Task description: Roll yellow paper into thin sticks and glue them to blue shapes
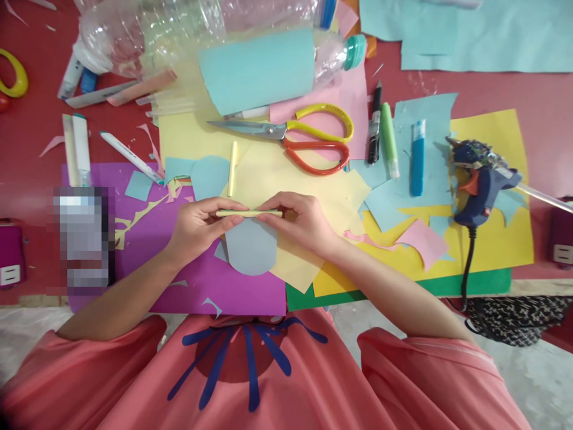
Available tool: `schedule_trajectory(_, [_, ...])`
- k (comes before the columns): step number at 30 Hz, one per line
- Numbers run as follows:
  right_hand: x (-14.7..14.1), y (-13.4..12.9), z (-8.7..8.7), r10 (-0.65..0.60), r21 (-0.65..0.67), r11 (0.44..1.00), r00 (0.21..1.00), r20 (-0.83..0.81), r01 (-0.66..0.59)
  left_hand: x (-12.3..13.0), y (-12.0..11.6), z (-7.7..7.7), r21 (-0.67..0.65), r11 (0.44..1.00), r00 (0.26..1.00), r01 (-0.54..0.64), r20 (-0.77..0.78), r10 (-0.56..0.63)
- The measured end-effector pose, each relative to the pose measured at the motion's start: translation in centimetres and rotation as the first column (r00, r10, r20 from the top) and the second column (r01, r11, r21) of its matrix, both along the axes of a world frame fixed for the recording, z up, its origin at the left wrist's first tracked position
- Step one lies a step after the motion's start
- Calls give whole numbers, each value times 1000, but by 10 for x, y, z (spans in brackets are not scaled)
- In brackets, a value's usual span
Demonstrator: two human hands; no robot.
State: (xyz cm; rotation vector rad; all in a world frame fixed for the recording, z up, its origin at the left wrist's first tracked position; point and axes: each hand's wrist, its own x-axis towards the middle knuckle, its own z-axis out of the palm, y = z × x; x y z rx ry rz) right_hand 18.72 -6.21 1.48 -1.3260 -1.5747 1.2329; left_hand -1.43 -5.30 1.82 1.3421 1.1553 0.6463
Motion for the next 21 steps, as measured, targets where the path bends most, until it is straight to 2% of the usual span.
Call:
schedule_trajectory(10, [1,-1,-2,-8,-10,1000,999,-44,7,0,1,5,-52,998,999,-23,30,25])
schedule_trajectory(21, [1,-1,2,56,59,997,997,-44,-54,0,2,3,-15,999,999,-45,25,46])
